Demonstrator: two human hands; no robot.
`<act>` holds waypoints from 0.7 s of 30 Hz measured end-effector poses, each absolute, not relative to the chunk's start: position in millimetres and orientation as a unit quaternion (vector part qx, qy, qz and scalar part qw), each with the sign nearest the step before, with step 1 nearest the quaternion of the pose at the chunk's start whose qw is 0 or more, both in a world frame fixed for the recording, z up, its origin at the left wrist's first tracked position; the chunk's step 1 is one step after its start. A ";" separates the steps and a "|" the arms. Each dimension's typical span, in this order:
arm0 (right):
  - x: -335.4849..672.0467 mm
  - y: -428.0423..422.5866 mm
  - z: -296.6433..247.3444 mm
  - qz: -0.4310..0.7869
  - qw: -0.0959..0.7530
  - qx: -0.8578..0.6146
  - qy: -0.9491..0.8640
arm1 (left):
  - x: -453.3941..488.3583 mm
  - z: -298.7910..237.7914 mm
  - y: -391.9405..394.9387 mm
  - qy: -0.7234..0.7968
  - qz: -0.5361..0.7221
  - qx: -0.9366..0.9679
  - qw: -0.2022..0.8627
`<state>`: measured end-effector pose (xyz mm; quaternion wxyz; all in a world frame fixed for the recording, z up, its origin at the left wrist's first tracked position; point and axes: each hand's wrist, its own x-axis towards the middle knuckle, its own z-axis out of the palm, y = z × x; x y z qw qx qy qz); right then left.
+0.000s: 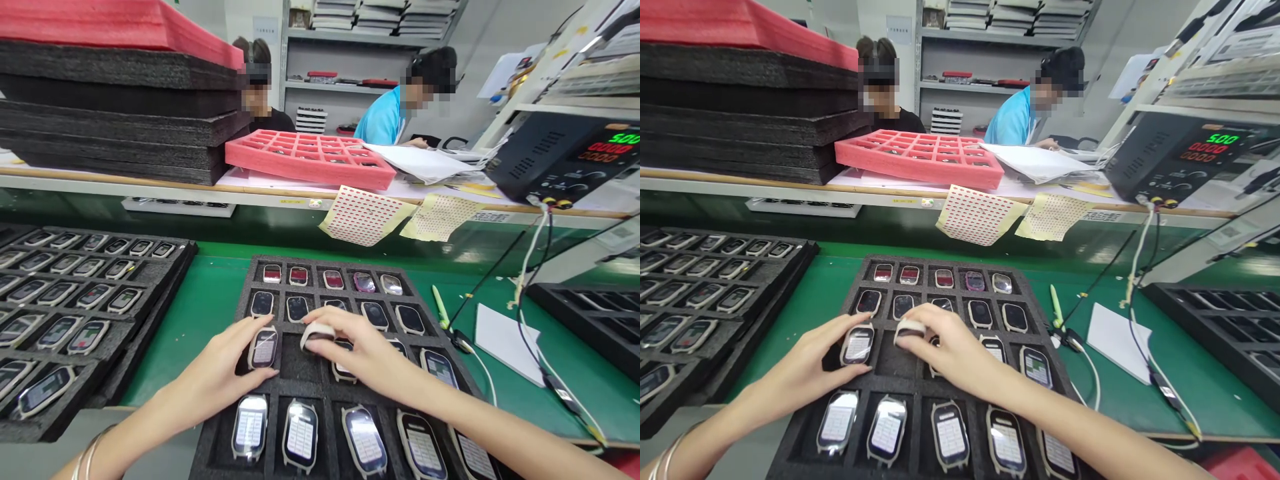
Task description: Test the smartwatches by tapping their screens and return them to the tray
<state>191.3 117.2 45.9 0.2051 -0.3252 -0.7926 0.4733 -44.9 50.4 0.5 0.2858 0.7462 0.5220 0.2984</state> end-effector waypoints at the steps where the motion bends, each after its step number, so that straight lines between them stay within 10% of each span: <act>1: 191.1 120.9 47.2 0.518 0.220 -0.339 -0.754 | -48.5 0.7 50.8 0.521 0.265 0.769 0.259; 10: 183.5 135.8 43.1 0.689 0.306 -0.354 -0.553 | -41.5 12.4 99.6 0.624 0.174 0.761 0.014; 21: 192.7 132.1 37.7 0.689 0.273 -0.312 -0.594 | -37.2 5.1 109.8 0.594 0.234 0.754 0.152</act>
